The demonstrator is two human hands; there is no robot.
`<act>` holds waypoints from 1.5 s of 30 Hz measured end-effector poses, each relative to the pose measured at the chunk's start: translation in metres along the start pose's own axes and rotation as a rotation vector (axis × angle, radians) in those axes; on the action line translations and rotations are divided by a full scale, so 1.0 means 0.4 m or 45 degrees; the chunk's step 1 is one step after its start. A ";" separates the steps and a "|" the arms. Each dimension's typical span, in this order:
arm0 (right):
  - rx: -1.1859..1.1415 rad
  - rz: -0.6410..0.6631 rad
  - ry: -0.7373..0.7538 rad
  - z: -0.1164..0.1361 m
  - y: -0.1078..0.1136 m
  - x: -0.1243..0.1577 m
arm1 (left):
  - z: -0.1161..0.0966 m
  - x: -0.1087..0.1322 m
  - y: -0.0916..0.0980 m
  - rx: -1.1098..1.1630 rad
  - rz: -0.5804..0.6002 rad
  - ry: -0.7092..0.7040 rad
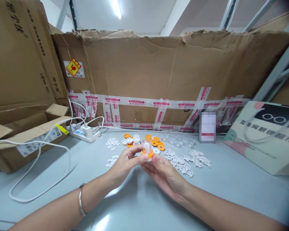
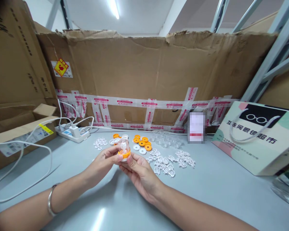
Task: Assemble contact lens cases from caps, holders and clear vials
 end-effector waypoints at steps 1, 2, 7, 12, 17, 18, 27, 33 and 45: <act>-0.013 0.015 -0.006 -0.002 -0.001 0.001 | 0.001 0.001 -0.001 0.016 0.009 0.012; -0.022 0.022 -0.010 -0.003 -0.002 0.002 | 0.002 0.002 -0.003 0.027 0.018 0.021; -0.021 -0.030 -0.001 -0.001 -0.001 0.001 | 0.005 0.003 -0.002 0.058 -0.006 0.024; -0.029 -0.072 0.053 0.009 -0.006 0.000 | -0.004 0.002 -0.004 -0.005 -0.013 -0.038; -0.029 -0.084 0.072 0.013 -0.007 0.000 | -0.012 0.002 -0.006 -0.053 -0.005 -0.079; -0.024 -0.085 0.070 0.013 -0.006 0.000 | -0.013 0.003 -0.006 -0.059 -0.004 -0.080; -0.033 -0.087 0.033 0.007 0.005 -0.005 | -0.011 0.000 0.003 -0.174 -0.046 -0.039; 0.072 -0.106 -0.007 0.010 0.008 0.000 | -0.014 0.003 0.008 -0.634 -0.188 -0.188; 0.932 -0.918 0.143 0.191 0.261 0.101 | -0.122 0.041 0.012 -0.995 -0.277 -0.449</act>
Point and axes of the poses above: each hand's wrist, its own x-axis away from the middle knuckle, its own y-axis out of the back of the hand, z = x × y, the point moved 5 cm from there along -x, towards the middle knuckle, and after that the axes turned 2 degrees about z, right-handed, at the moved point
